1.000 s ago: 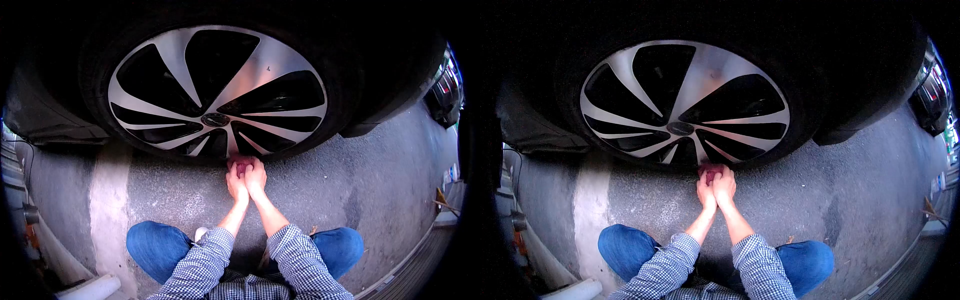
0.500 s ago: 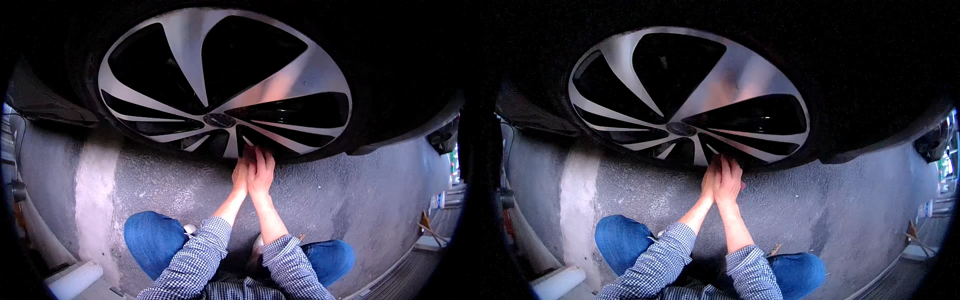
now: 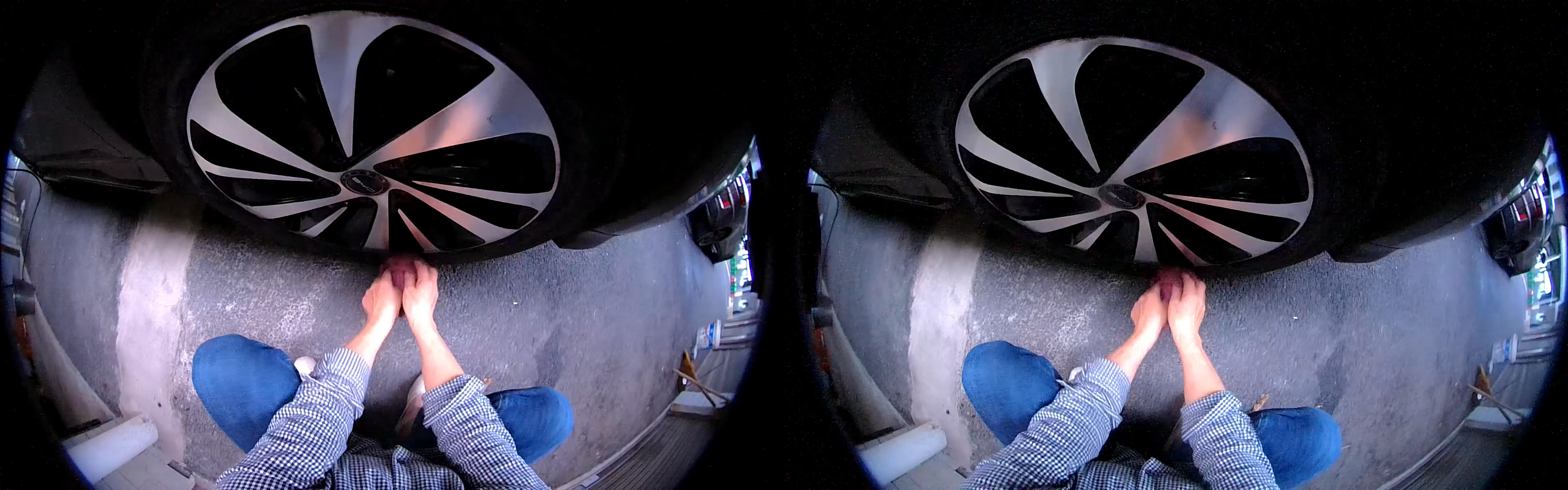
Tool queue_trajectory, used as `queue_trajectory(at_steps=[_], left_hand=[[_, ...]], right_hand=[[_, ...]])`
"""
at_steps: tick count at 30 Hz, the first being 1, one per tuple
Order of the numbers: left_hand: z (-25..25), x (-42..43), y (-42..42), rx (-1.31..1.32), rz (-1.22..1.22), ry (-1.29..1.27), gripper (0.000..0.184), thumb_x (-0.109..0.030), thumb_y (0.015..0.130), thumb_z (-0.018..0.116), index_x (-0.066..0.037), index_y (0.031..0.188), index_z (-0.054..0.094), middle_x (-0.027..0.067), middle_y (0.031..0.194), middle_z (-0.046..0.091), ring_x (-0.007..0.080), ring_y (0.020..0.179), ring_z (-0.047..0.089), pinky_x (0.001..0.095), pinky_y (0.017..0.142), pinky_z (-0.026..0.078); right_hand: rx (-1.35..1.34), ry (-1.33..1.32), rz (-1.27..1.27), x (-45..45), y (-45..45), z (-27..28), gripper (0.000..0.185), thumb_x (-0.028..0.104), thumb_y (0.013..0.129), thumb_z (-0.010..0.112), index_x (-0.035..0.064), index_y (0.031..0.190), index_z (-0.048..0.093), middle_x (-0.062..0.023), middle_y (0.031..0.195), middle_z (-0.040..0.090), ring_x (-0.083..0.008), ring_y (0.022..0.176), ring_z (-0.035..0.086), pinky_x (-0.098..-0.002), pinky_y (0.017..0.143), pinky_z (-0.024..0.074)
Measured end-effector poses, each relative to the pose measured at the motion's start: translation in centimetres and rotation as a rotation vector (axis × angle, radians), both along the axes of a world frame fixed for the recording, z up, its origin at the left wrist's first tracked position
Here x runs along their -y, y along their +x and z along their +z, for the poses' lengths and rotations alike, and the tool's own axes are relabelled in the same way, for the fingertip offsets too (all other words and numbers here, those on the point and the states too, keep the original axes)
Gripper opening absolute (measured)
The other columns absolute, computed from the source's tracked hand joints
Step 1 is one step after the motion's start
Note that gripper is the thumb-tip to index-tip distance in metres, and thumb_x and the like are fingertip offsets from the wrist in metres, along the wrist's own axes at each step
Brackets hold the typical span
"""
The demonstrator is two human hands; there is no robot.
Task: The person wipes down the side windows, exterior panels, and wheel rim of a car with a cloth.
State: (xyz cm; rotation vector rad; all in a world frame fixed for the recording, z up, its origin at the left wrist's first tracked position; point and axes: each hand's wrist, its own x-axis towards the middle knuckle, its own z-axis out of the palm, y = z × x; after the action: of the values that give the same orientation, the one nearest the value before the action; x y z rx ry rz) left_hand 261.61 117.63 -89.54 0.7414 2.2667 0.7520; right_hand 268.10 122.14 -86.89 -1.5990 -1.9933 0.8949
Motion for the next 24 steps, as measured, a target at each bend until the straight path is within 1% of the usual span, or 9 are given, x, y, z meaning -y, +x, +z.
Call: queue_trajectory(at_steps=[2,3,6,8,12,15,16,22,24], left_hand=[[-1.0,2.1,1.1,0.013,0.068,-0.041,0.044,-0.02,0.085,0.047,-0.014,0.128,0.049,0.0193,0.108,0.061,0.0397,0.097,0.06,0.0489,0.081,0.048],[-0.3,2.2,1.0,-0.003,0.138,0.049,0.044,-0.017,0.085,0.048,-0.013,0.129,0.049,0.0197,0.111,0.06,0.0391,0.1,0.059,0.0474,0.084,0.047],[1.9,1.9,-0.3,-0.074,0.33,0.37,0.048,-0.006,0.083,0.048,-0.008,0.131,0.046,0.0207,0.121,0.054,0.0376,0.111,0.052,0.0439,0.094,0.041],[3.2,0.0,-2.5,-0.179,0.385,0.616,0.046,-0.01,0.085,0.048,-0.004,0.131,0.044,0.0218,0.126,0.047,0.0386,0.114,0.047,0.0427,0.098,0.038],[4.4,-3.5,-5.9,-0.331,0.321,0.706,0.046,-0.022,0.088,0.051,-0.004,0.13,0.042,0.0221,0.127,0.046,0.0371,0.111,0.049,0.041,0.094,0.04],[2.9,-3.3,-7.8,0.174,0.149,0.733,0.049,-0.026,0.086,0.055,-0.003,0.127,0.041,0.0217,0.129,0.043,0.0336,0.114,0.045,0.04,0.096,0.037],[1.5,-4.0,-7.1,-0.004,0.324,0.866,0.03,-0.021,0.082,0.061,0.0,0.1,0.051,0.0093,0.096,0.056,0.0165,0.09,0.05,0.0309,0.08,0.043],[-5.1,-2.2,-5.2,-0.179,0.431,0.667,0.046,-0.017,0.08,0.061,-0.002,0.118,0.041,0.0151,0.113,0.05,0.0247,0.105,0.049,0.0355,0.091,0.04],[-6.1,-1.7,-4.7,0.051,0.472,0.625,0.046,-0.013,0.079,0.059,0.001,0.119,0.041,0.018,0.118,0.045,0.0266,0.113,0.043,0.0372,0.097,0.034]], right_hand=[[0.027,-0.11,-0.003,1.1,0.3,-1.2,0.032,0.018,0.088,0.051,0.0072,0.117,0.059,-0.0196,0.117,0.054,-0.0398,0.105,0.055,-0.0449,0.09,0.0446],[0.003,-0.109,0.003,1.6,0.0,-1.0,0.032,0.016,0.088,0.05,0.0066,0.117,0.059,-0.0188,0.12,0.053,-0.0386,0.108,0.054,-0.0437,0.092,0.0446],[-0.3,0.134,0.051,1.8,-2.2,0.4,0.031,0.009,0.088,0.049,0.0041,0.118,0.056,-0.017,0.123,0.052,-0.0356,0.113,0.05,-0.0414,0.096,0.0423],[-0.412,0.228,0.093,1.0,-4.5,3.0,0.035,0.01,0.087,0.051,0.0031,0.121,0.053,-0.0217,0.126,0.047,-0.0396,0.114,0.047,-0.0433,0.097,0.0404],[-0.37,0.299,0.191,-1.7,-7.1,4.3,0.042,0.011,0.085,0.054,0.0029,0.126,0.05,-0.0248,0.129,0.043,-0.0426,0.116,0.044,-0.0448,0.097,0.0396],[-0.18,0.32,0.278,-1.1,-6.8,2.9,0.045,0.012,0.085,0.055,0.0056,0.129,0.049,-0.0237,0.132,0.04,-0.041,0.119,0.043,-0.0436,0.1,0.0379],[-0.212,0.301,0.285,-1.0,-6.7,2.3,0.048,0.011,0.082,0.056,0.0061,0.13,0.048,-0.0236,0.131,0.041,-0.0427,0.118,0.042,-0.0452,0.098,0.0387],[-0.338,0.21,0.192,-0.4,-6.3,-0.8,0.044,0.008,0.081,0.055,0.0081,0.125,0.049,-0.0232,0.13,0.042,-0.0427,0.118,0.043,-0.0451,0.097,0.0411],[-0.253,0.04,0.169,-0.2,-5.6,-1.2,0.042,0.006,0.08,0.056,0.0076,0.121,0.049,-0.023,0.128,0.043,-0.0427,0.116,0.045,-0.0443,0.095,0.0425]])
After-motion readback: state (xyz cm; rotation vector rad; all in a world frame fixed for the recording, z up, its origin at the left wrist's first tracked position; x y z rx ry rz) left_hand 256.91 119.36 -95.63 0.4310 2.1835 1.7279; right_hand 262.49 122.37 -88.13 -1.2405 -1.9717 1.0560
